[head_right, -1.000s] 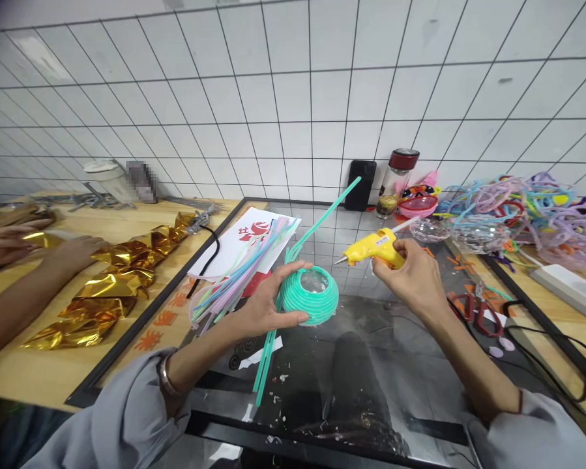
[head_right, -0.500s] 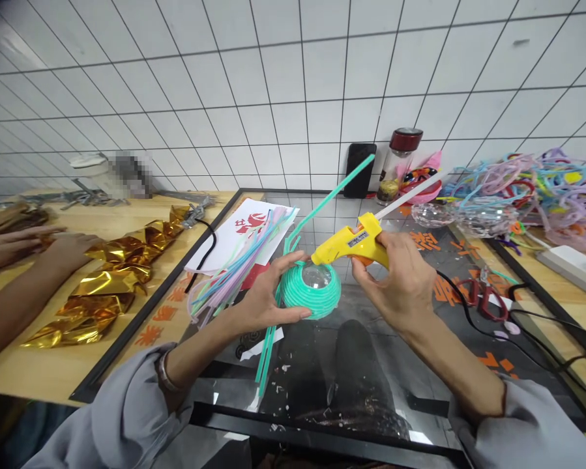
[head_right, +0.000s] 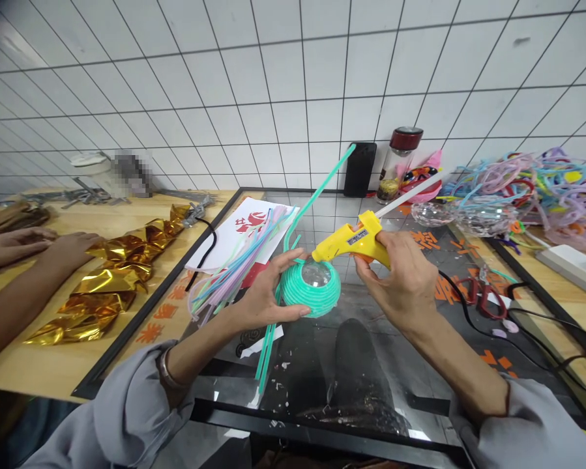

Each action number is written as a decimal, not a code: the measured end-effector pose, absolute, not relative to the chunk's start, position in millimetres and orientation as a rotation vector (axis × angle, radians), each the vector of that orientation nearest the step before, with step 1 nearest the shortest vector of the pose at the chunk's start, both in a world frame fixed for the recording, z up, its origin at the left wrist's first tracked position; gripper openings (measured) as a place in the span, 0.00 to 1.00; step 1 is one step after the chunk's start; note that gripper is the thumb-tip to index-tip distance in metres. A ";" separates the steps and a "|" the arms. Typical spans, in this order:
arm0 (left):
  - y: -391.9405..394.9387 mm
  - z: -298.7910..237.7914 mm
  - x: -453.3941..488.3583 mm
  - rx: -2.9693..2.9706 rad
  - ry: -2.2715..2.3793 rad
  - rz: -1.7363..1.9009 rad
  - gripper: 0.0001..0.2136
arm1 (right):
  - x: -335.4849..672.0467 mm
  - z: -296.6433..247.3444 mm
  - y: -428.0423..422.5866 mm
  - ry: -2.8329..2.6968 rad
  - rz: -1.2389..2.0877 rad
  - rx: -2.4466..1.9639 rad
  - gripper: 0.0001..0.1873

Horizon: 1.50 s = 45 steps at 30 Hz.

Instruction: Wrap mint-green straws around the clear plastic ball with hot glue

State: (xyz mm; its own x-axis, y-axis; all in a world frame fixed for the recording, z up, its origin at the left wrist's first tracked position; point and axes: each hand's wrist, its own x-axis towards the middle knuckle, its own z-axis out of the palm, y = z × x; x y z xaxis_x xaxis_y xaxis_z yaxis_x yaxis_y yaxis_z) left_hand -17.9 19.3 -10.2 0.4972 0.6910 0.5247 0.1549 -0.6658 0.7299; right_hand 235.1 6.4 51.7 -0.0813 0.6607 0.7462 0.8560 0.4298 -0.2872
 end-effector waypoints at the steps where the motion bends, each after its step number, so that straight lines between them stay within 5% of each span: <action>1: 19.1 -10.0 -17.9 2.122 0.704 1.118 0.45 | 235.3 51.8 6.4 -1.814 -0.287 -1.308 0.09; 14: 20.3 -9.3 -17.1 2.137 0.644 1.150 0.44 | 240.5 44.7 15.7 -1.869 -0.703 -1.001 0.12; 45: 21.6 -10.2 -15.5 2.108 0.623 1.165 0.44 | 243.5 51.5 11.5 -1.947 -0.686 -0.922 0.13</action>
